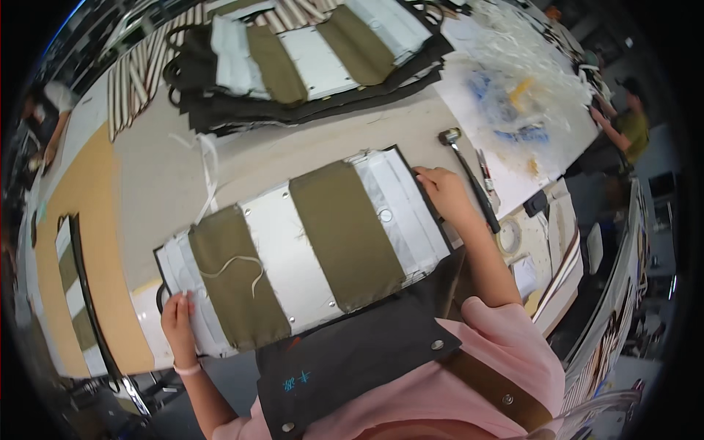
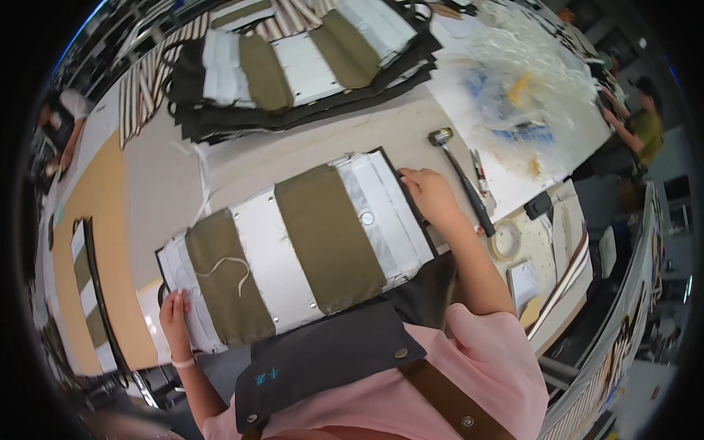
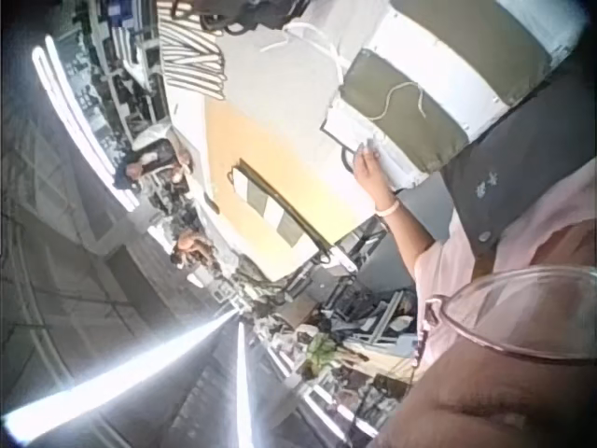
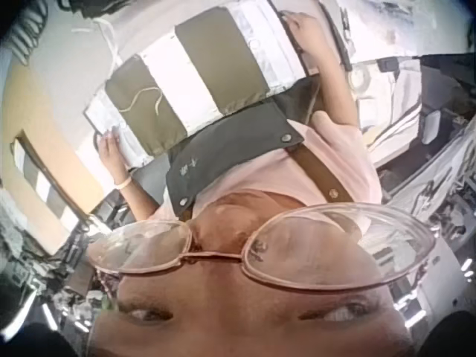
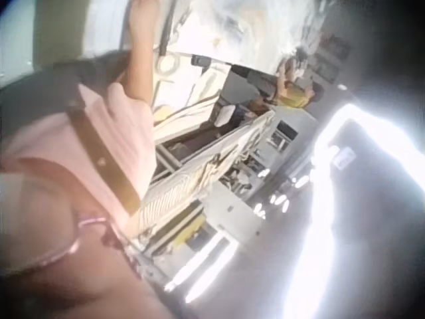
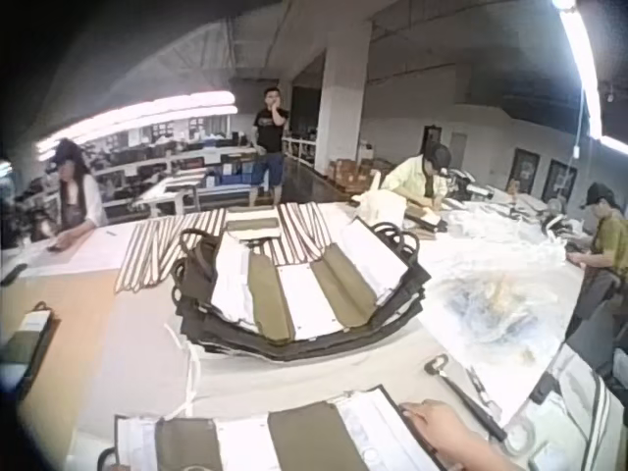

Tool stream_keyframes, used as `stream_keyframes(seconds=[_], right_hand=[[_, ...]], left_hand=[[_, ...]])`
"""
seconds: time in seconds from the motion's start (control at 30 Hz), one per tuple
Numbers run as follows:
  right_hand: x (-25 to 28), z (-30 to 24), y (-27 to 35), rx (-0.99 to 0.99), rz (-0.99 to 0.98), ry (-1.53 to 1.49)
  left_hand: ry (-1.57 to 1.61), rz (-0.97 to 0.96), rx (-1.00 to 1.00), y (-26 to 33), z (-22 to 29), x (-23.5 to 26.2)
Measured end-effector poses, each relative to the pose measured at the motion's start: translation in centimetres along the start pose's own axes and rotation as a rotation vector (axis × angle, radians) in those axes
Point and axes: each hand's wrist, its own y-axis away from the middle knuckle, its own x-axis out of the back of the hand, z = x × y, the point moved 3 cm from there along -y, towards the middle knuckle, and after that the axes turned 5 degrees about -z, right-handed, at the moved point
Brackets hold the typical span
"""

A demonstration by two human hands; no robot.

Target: The person assembles a green and white striped bag by hand. They use a hammer to secure metal rivets at the corners of the bag and thread white elastic cords through the grommets. The person works on a table in a factory setting, handling the bag and tools directly.

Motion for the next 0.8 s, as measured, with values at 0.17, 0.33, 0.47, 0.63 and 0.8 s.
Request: stream_keyframes(seconds=[0.17, 0.33, 0.47, 0.63, 0.8], right_hand=[[2.1, 2.5, 1.6, 0.000, -0.191, -0.043], [5.2, 4.1, 2.9, -0.130, 0.013, -0.104], [10.5, 10.8, 1.6, -0.415, 0.326, -0.558], [14.9, 5.6, 0.2, -0.237, 0.353, -0.675], [6.5, -10.4, 0.0, 0.266, -0.138, -0.567]], left_hand=[[0.153, -0.029, 0.151, 1.1, -2.0, -0.8], [-0.034, 0.014, 0.003, 0.9, -4.0, 0.0], [0.029, -0.064, -0.015, -0.1, -2.5, 0.9], [0.722, 0.081, 0.034, 0.9, 1.3, 1.5], [0.547, -0.373, 0.034, 1.6, 12.3, -5.1]])
